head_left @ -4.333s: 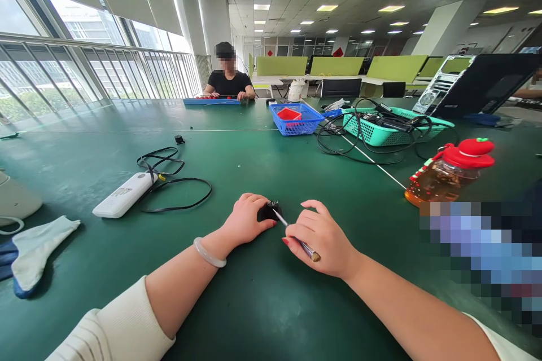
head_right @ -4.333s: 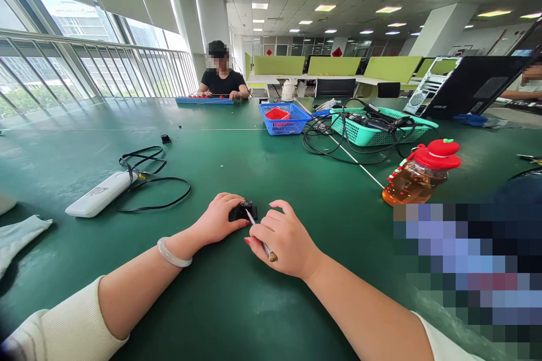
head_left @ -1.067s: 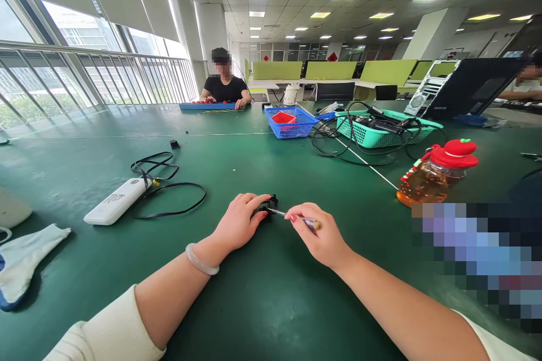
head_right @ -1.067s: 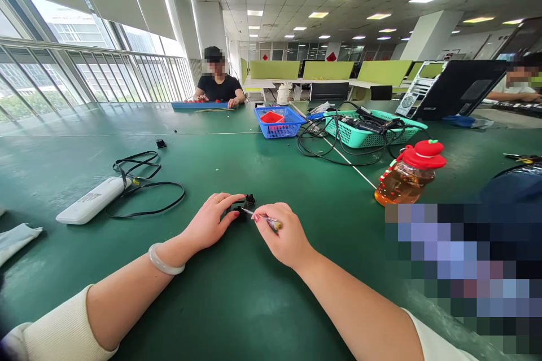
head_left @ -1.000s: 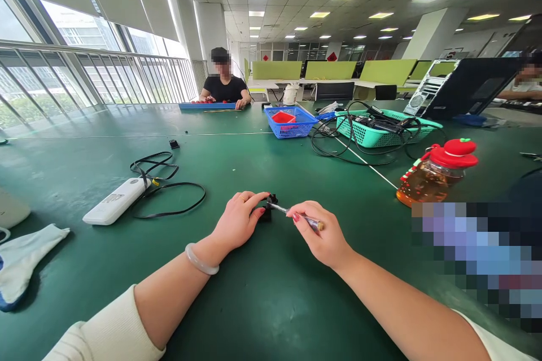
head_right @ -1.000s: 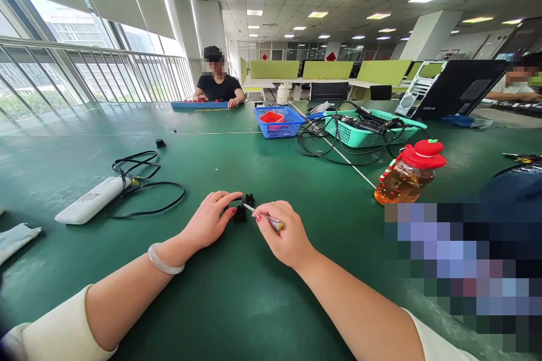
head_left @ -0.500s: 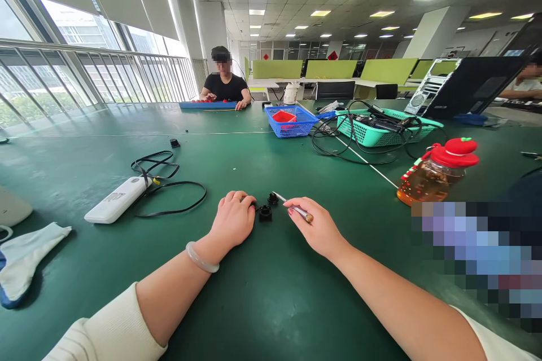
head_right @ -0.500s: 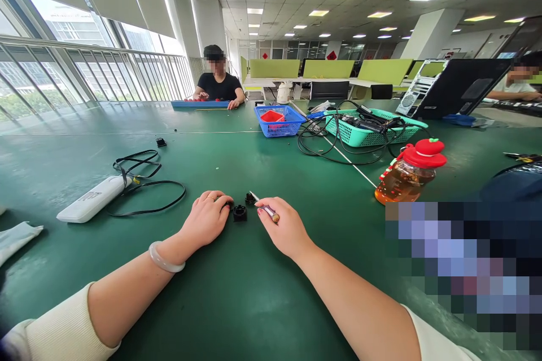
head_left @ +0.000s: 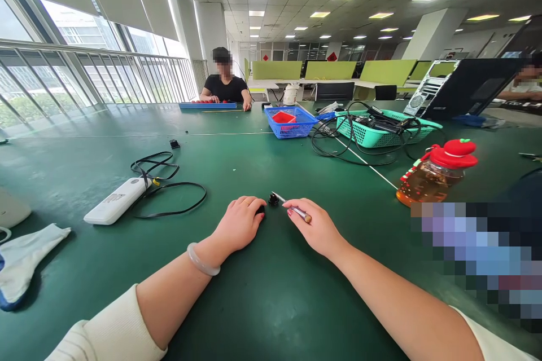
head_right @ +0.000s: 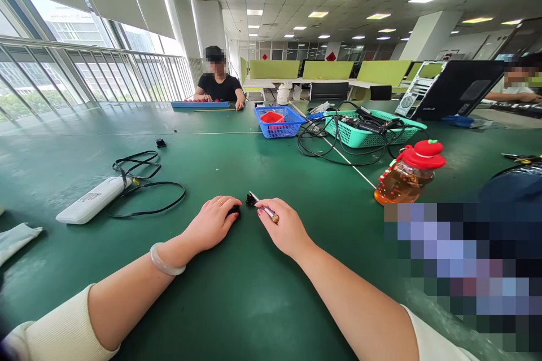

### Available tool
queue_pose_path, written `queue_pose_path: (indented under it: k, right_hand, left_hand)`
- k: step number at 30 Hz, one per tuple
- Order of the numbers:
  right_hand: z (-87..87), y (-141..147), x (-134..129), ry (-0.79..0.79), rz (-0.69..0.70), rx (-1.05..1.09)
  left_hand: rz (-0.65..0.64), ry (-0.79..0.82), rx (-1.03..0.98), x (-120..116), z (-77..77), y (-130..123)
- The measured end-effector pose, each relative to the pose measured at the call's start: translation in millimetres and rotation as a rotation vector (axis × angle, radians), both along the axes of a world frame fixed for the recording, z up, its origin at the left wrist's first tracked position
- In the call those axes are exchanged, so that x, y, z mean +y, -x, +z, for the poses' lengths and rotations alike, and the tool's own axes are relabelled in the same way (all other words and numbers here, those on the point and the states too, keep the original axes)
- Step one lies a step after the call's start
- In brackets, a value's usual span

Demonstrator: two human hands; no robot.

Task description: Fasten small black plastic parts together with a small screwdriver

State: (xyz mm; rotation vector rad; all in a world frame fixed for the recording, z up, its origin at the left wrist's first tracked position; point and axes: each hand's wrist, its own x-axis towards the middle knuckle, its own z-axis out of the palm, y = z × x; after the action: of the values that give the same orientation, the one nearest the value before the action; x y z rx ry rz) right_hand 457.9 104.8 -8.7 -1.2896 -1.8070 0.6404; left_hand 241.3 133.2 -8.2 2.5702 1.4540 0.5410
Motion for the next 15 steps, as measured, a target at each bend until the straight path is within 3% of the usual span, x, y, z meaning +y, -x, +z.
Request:
queue_pose_path:
  k: [3,5,10,15]
  right_hand:
    - [3.1,1,-3,-0.021,0.003,0.009]
    - [6.2,1,-7,-0.086,0.016,0.028]
    - [14.0,-1,-18,-0.400,0.043,0.078]
    - [15.1,-2,-19,-0.444,-0.002,0.068]
  left_hand:
    - [0.127,0.009,-0.003,-1,2.2,0]
    - [0.145,0.013,-0.026,-2,2.6,1]
    - [-0.014,0.025,-0.020,-4,-0.1,2]
    - [-0.121,0.028,0.008,-7,0.0,3]
